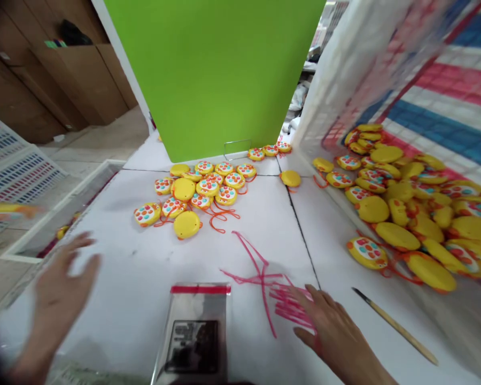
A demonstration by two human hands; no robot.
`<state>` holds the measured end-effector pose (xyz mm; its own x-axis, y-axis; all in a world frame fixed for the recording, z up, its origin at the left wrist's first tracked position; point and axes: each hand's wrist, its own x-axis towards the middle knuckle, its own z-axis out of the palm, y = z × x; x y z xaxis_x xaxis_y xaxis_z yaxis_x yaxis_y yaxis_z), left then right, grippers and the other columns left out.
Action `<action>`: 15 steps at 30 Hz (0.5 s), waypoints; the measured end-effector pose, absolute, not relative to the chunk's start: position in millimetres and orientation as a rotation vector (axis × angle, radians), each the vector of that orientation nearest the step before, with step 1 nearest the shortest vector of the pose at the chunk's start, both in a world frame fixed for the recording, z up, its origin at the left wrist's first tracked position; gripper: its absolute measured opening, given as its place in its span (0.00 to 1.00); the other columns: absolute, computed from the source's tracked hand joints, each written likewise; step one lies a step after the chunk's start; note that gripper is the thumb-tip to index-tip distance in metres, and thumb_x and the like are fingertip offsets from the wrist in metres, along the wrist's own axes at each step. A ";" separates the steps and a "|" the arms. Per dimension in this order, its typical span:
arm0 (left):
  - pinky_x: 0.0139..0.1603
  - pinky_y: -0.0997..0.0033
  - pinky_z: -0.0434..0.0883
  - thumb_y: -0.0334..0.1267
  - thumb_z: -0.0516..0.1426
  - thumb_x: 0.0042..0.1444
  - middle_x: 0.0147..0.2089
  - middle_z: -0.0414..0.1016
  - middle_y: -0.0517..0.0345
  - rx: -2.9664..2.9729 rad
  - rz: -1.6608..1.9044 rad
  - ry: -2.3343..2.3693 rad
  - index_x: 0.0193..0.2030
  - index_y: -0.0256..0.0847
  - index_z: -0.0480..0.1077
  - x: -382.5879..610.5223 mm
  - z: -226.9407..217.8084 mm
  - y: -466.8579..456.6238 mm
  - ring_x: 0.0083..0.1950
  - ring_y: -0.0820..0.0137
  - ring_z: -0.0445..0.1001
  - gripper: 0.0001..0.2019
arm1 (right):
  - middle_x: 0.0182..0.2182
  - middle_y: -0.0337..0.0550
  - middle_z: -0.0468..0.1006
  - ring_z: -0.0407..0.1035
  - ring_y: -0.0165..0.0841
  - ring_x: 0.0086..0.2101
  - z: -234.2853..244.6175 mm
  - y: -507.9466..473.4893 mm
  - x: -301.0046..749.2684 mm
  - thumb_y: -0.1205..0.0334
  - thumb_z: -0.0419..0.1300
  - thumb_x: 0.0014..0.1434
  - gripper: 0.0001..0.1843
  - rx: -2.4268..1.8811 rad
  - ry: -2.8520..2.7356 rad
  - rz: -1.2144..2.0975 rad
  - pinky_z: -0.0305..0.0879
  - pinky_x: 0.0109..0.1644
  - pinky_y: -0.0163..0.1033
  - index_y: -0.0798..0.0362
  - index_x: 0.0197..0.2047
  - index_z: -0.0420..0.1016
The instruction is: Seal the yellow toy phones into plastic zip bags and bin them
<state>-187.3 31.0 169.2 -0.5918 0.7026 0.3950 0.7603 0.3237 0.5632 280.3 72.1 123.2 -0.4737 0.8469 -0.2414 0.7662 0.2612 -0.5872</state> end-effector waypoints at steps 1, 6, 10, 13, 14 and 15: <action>0.57 0.51 0.64 0.40 0.51 0.52 0.55 0.68 0.50 -1.637 -1.026 -2.495 0.47 0.41 0.65 -177.7 156.2 44.6 0.56 0.58 0.67 0.15 | 0.58 0.43 0.65 0.59 0.48 0.56 121.1 68.8 286.9 0.51 0.59 0.52 0.31 -1.521 -2.404 0.974 0.59 0.56 0.54 0.38 0.60 0.61; 0.61 0.52 0.60 0.29 0.52 0.47 0.62 0.60 0.41 -2.248 -0.741 -2.365 0.57 0.33 0.58 -137.5 91.7 109.0 0.63 0.56 0.57 0.27 | 0.56 0.46 0.67 0.62 0.49 0.54 113.9 56.7 309.7 0.47 0.57 0.52 0.28 -1.488 -2.265 0.860 0.65 0.52 0.53 0.40 0.57 0.65; 0.61 0.45 0.57 0.22 0.50 0.43 0.65 0.53 0.43 -2.420 -0.672 -2.245 0.60 0.36 0.56 -135.9 70.0 141.5 0.67 0.53 0.47 0.33 | 0.49 0.45 0.75 0.68 0.46 0.49 108.6 49.0 313.5 0.49 0.60 0.51 0.24 -1.465 -2.246 0.747 0.69 0.48 0.48 0.39 0.52 0.71; 0.62 0.46 0.55 0.23 0.50 0.43 0.65 0.55 0.45 -2.495 -0.703 -2.148 0.60 0.37 0.56 -142.9 64.8 155.4 0.67 0.54 0.48 0.33 | 0.47 0.47 0.76 0.70 0.45 0.47 112.7 51.9 304.2 0.49 0.59 0.52 0.23 -1.491 -2.183 0.744 0.72 0.44 0.44 0.42 0.51 0.72; 0.63 0.47 0.55 0.24 0.50 0.44 0.64 0.56 0.45 -2.504 -0.730 -2.123 0.60 0.37 0.57 -144.8 63.7 157.6 0.66 0.55 0.49 0.32 | 0.47 0.48 0.76 0.70 0.46 0.47 116.5 55.2 299.1 0.49 0.59 0.51 0.22 -1.532 -2.142 0.673 0.73 0.44 0.45 0.44 0.50 0.74; 0.63 0.48 0.55 0.25 0.50 0.46 0.63 0.57 0.46 -2.509 -0.762 -2.101 0.59 0.37 0.57 -145.8 62.7 158.1 0.66 0.56 0.51 0.30 | 0.46 0.49 0.76 0.71 0.46 0.46 121.4 58.7 293.3 0.49 0.60 0.51 0.22 -1.554 -2.114 0.639 0.73 0.44 0.45 0.45 0.48 0.75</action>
<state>-145.8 158.1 62.7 0.1254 0.9719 0.1991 0.8736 -0.2033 0.4421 293.3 58.7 121.4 -0.2737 0.9589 0.0752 0.7566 0.2630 -0.5986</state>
